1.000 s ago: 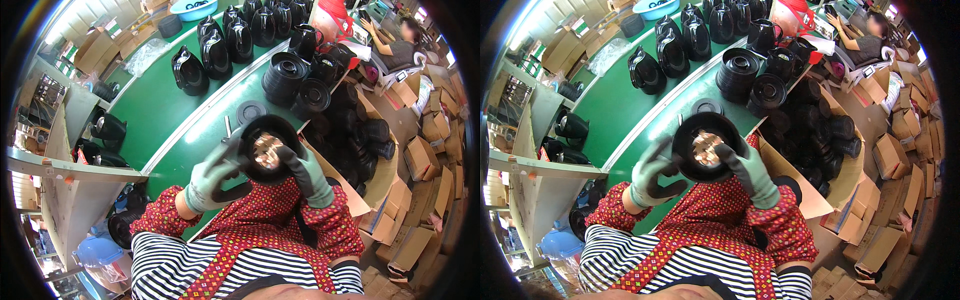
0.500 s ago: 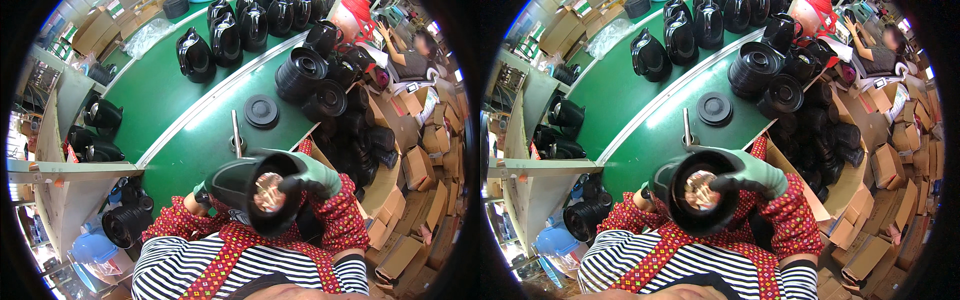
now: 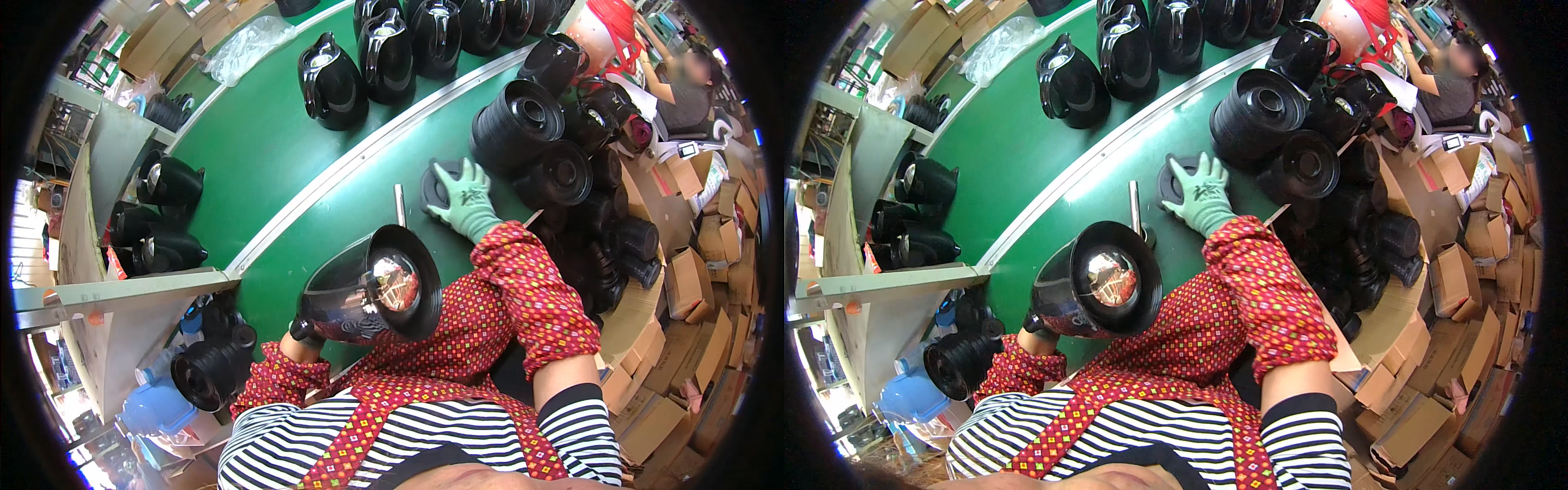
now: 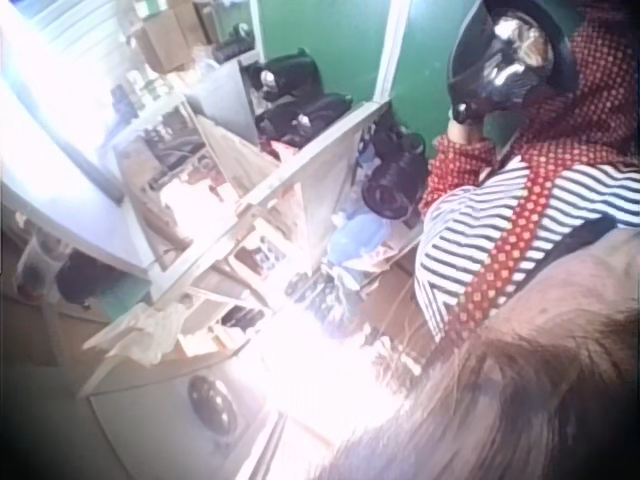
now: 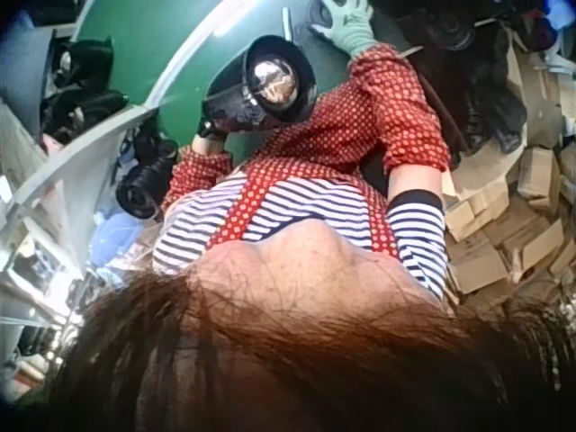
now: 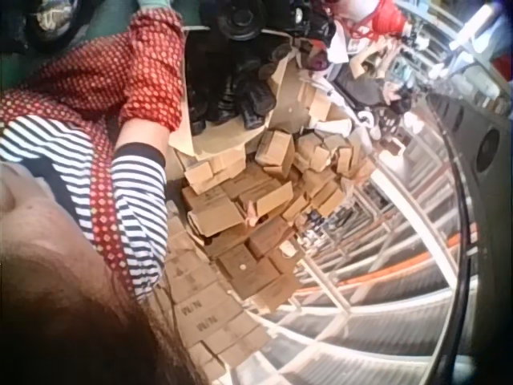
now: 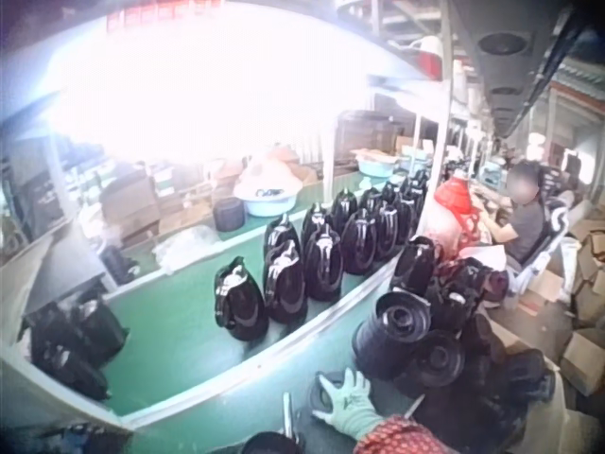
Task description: The person repeatedly picks up a black kettle body and a lid, inserts a metal rod into the kettle, and secures the lid. The assembled kettles are placed on a green table next to other completed units.
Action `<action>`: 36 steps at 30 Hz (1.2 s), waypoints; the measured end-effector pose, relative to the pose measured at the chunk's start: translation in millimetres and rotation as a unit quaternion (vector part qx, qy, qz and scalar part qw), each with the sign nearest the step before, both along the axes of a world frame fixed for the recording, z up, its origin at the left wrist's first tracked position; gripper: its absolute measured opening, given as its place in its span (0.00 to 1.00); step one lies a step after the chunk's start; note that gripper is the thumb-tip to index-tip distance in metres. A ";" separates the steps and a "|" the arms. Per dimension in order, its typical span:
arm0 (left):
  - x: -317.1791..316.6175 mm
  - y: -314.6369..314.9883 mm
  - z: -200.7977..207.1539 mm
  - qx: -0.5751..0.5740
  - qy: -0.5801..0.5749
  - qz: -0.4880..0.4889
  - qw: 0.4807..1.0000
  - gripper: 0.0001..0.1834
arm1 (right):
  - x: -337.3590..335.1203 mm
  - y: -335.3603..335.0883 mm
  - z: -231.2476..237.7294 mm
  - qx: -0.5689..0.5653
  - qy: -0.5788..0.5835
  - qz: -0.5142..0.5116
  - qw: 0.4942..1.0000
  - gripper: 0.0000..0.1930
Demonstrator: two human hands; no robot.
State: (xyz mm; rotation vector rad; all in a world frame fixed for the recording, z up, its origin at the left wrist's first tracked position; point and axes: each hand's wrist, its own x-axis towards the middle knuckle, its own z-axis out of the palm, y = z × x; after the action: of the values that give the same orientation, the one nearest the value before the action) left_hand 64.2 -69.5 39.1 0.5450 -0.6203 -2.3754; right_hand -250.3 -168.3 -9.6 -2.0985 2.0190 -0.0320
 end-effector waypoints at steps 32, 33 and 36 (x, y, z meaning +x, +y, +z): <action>-120.8 26.1 34.6 -0.129 0.096 -0.210 0.964 0.31 | -52.5 283.8 155.5 -0.293 -0.549 0.038 0.782 0.53; -111.9 18.6 25.0 -0.372 -0.061 -0.150 0.914 0.31 | -47.0 286.6 155.8 -0.267 -0.610 -0.002 0.746 0.53; -116.5 15.3 62.8 -0.526 -0.198 0.056 0.825 0.34 | -40.4 292.6 153.8 -0.202 -0.734 -0.068 0.645 0.51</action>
State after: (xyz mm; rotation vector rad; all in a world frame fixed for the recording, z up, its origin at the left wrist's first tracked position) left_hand -52.2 -54.1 101.9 0.5109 -1.8393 -1.4399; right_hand -290.6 124.3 144.1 -1.0708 1.0125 -1.6909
